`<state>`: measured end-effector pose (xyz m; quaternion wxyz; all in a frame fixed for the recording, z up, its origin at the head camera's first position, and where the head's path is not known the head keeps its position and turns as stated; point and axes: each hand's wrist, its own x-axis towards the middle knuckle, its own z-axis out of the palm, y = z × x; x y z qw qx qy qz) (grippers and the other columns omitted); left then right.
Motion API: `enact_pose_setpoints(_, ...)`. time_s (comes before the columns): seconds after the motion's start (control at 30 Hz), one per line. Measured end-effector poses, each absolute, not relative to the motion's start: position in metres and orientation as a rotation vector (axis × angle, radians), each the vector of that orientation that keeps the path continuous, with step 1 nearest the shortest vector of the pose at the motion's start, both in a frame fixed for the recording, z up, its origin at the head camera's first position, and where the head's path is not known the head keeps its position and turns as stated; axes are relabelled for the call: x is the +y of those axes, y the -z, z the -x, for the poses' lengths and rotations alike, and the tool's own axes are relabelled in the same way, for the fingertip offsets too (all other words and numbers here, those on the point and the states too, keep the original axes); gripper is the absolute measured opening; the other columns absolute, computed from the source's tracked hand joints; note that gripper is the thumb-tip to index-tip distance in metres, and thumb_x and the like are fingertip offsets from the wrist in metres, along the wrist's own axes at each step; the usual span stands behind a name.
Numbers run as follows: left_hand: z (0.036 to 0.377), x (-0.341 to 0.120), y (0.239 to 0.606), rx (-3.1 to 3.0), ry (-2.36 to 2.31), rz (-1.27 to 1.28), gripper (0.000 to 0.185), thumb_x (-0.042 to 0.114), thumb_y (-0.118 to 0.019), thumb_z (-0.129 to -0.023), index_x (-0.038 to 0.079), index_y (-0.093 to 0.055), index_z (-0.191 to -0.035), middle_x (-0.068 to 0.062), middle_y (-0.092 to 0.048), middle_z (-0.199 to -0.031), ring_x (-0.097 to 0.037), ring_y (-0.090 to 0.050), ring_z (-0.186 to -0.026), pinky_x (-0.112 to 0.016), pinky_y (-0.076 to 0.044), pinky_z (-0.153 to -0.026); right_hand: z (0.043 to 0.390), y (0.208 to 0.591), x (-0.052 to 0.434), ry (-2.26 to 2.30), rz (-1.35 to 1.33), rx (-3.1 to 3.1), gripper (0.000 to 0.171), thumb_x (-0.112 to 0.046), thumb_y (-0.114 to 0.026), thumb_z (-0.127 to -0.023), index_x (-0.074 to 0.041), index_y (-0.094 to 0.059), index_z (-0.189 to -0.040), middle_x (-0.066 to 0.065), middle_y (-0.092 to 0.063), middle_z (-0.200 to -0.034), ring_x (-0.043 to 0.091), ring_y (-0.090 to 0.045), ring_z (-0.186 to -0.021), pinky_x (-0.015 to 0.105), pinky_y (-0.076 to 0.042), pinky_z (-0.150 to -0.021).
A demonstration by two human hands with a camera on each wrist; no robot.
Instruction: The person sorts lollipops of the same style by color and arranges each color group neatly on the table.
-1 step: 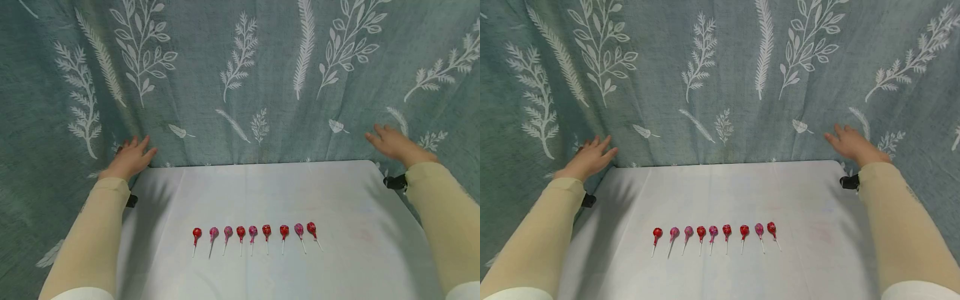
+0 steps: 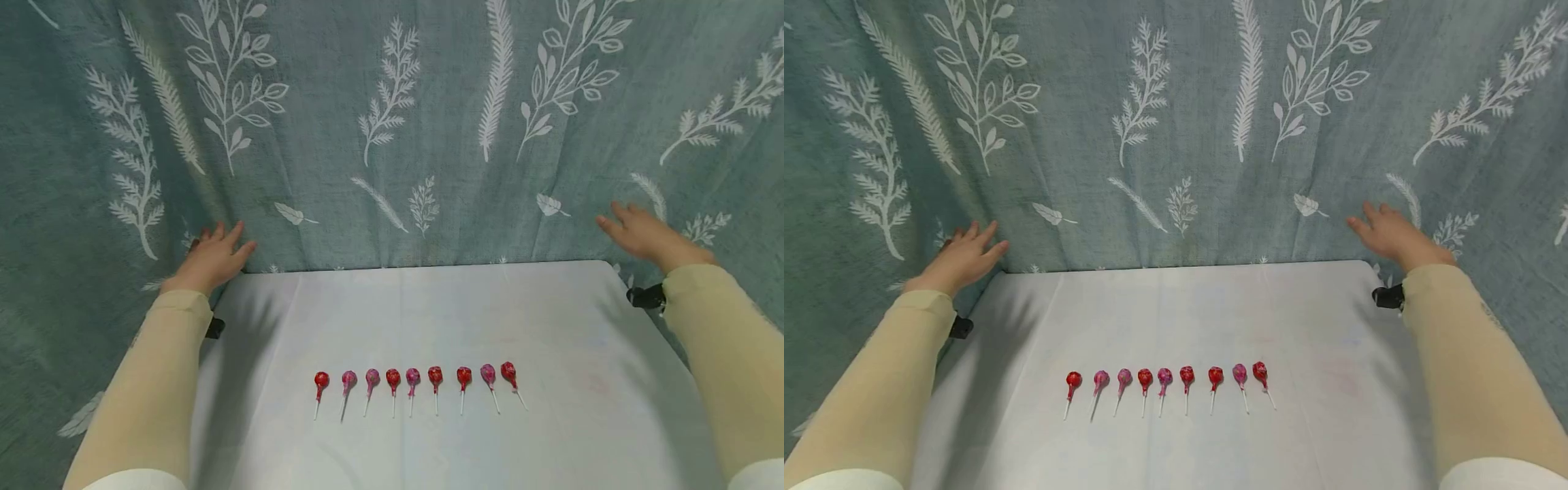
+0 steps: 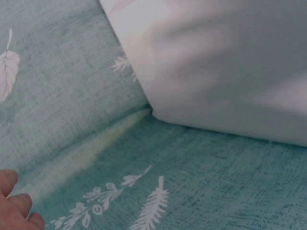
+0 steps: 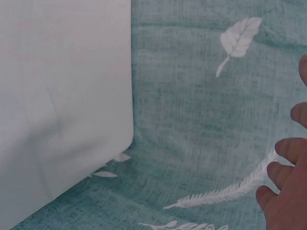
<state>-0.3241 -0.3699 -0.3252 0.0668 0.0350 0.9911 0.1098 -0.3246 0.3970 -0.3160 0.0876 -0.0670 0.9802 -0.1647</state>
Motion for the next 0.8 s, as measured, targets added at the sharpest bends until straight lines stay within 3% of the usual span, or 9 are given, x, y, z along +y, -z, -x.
enact_pose_setpoints(0.23, 0.329, -0.368, 0.323, 2.997, -0.335, -0.129, 0.087, 0.068, -0.021, -0.099, 0.011, 0.007, -0.158, -0.033, 0.019, -0.154, -0.060, 0.014, -0.136, -0.075, 0.001, -0.103, 0.324, 0.318, 0.401, 0.496, 0.198, 2.922, 0.089, -0.060, -0.018, -0.103, 0.011, 0.006, -0.151, 0.046, 0.009, -0.148, 0.064, 0.003, -0.134, 0.076, -0.007, -0.101)
enact_pose_setpoints(0.5, 0.314, -0.367, 0.339, 3.066, -0.451, -0.185, 0.084, 0.066, -0.025, -0.099, 0.010, -0.010, -0.160, -0.033, -0.013, -0.157, -0.056, -0.013, -0.139, -0.073, -0.015, -0.103, 0.325, 0.326, 0.376, 0.484, 0.392, 3.027, 0.080, -0.051, -0.031, -0.106, 0.012, -0.013, -0.152, 0.043, -0.018, -0.148, 0.062, -0.020, -0.132, 0.072, -0.019, -0.102)
enact_pose_setpoints(0.8, 0.295, -0.363, 0.354, 3.061, -0.561, -0.208, 0.087, 0.068, -0.034, -0.097, 0.011, -0.014, -0.159, -0.032, -0.018, -0.156, -0.055, -0.020, -0.138, -0.072, -0.021, -0.102, 0.319, 0.337, 0.341, 0.596, 0.473, 3.018, 0.074, -0.047, -0.037, -0.106, 0.006, -0.018, -0.154, 0.036, -0.021, -0.153, 0.056, -0.025, -0.134, 0.068, -0.022, -0.104)
